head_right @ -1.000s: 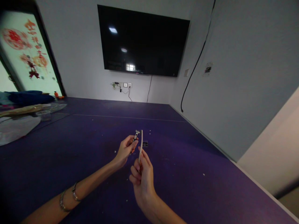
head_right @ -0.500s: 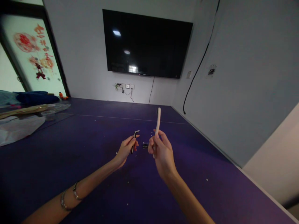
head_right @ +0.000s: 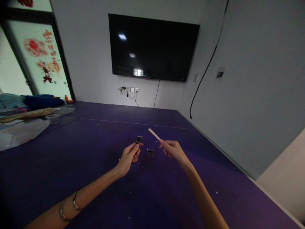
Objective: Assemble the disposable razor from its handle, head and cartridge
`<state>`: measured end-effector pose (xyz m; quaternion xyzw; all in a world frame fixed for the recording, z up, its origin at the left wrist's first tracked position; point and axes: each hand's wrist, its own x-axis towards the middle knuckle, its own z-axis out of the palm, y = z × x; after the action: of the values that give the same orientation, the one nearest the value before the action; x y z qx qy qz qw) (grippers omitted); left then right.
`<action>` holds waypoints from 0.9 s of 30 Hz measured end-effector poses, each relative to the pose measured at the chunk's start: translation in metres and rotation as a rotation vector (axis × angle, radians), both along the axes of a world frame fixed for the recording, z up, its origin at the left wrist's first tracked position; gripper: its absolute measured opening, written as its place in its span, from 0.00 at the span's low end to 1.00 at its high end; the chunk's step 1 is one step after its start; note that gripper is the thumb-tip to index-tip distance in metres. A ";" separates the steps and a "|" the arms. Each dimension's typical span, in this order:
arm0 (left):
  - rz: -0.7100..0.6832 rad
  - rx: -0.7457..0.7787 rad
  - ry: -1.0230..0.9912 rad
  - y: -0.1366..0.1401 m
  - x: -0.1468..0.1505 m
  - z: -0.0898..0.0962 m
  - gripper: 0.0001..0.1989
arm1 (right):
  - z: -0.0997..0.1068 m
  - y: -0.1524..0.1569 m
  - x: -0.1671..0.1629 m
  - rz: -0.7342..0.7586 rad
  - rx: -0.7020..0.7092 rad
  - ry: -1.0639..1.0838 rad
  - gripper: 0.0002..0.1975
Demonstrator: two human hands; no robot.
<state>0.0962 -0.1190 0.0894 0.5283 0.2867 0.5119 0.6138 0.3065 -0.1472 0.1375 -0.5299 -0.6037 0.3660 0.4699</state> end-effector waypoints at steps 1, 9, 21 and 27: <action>-0.010 -0.006 -0.004 0.000 0.000 0.000 0.19 | -0.001 0.001 -0.001 0.028 -0.012 -0.039 0.21; -0.128 -0.072 -0.063 -0.008 0.000 0.006 0.16 | -0.020 0.013 -0.004 0.159 -0.025 -0.112 0.22; -0.444 -0.309 -0.218 -0.022 -0.004 0.012 0.12 | -0.037 0.018 -0.007 0.218 0.022 -0.020 0.20; -0.532 -0.403 -0.299 -0.019 -0.005 0.007 0.12 | -0.040 0.019 -0.006 0.221 0.021 -0.014 0.20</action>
<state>0.0911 -0.1380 0.0964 0.3721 0.1413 0.3393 0.8524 0.3003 -0.1283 0.0974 -0.4575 -0.6655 0.4055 0.4281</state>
